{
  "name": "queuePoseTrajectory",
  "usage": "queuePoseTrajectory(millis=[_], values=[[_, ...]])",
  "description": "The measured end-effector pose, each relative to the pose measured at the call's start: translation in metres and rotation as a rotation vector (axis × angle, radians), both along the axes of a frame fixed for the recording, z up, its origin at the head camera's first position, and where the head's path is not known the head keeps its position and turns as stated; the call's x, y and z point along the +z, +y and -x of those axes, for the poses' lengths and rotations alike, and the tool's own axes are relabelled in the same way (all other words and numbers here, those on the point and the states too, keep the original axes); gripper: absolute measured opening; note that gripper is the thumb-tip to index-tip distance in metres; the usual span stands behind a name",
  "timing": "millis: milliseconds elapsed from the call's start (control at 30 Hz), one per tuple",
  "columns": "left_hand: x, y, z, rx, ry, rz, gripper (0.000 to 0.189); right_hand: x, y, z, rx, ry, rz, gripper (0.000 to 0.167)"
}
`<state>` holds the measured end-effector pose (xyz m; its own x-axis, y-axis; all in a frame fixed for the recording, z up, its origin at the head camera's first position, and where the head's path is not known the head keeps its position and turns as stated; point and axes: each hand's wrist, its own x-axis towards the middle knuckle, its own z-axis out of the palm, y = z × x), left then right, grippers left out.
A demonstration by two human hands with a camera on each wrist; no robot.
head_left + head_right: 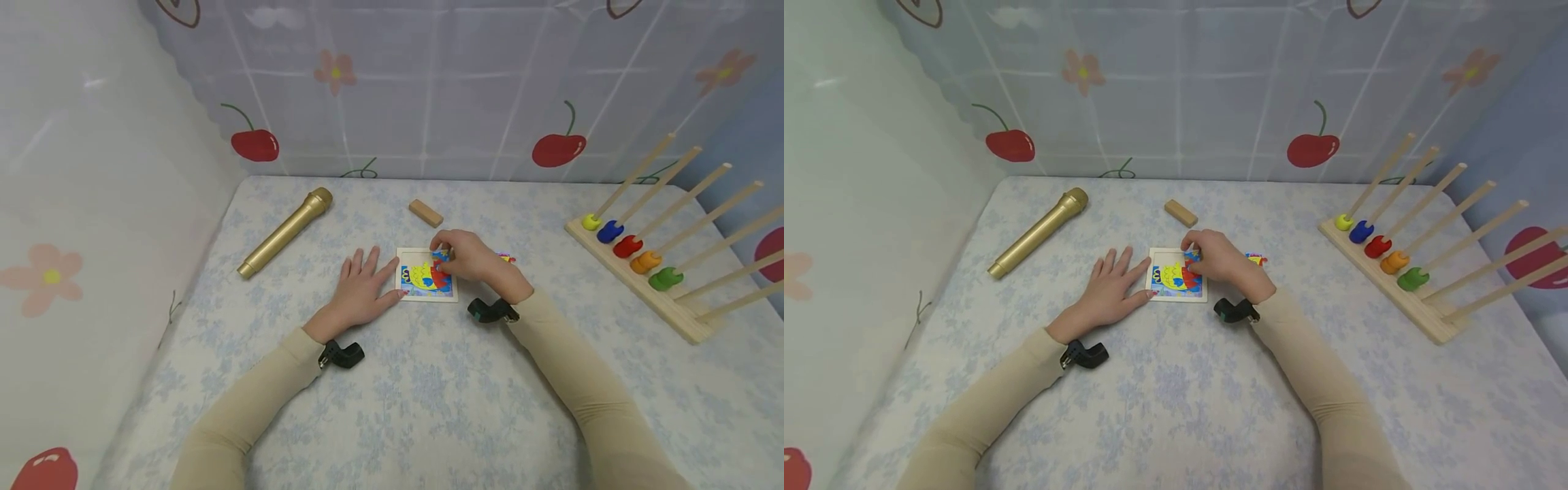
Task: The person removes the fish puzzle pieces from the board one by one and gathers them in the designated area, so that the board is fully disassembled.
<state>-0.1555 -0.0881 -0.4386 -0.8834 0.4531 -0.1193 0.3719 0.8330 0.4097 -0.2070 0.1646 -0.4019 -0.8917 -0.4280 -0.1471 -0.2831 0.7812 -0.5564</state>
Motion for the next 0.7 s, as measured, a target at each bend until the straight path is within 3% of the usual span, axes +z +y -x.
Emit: queuePoseTrajectory(millis=[333, 700], values=[[0.001, 0.001, -0.002, 0.004, 0.002, -0.011, 0.070, 0.003, 0.008, 0.001, -0.016, -0.030, 0.040, 0.025], [-0.001, 0.001, 0.000, 0.008, 0.000, 0.001, 0.071, 0.009, 0.047, 0.001, -0.083, -0.026, 0.060, 0.026]])
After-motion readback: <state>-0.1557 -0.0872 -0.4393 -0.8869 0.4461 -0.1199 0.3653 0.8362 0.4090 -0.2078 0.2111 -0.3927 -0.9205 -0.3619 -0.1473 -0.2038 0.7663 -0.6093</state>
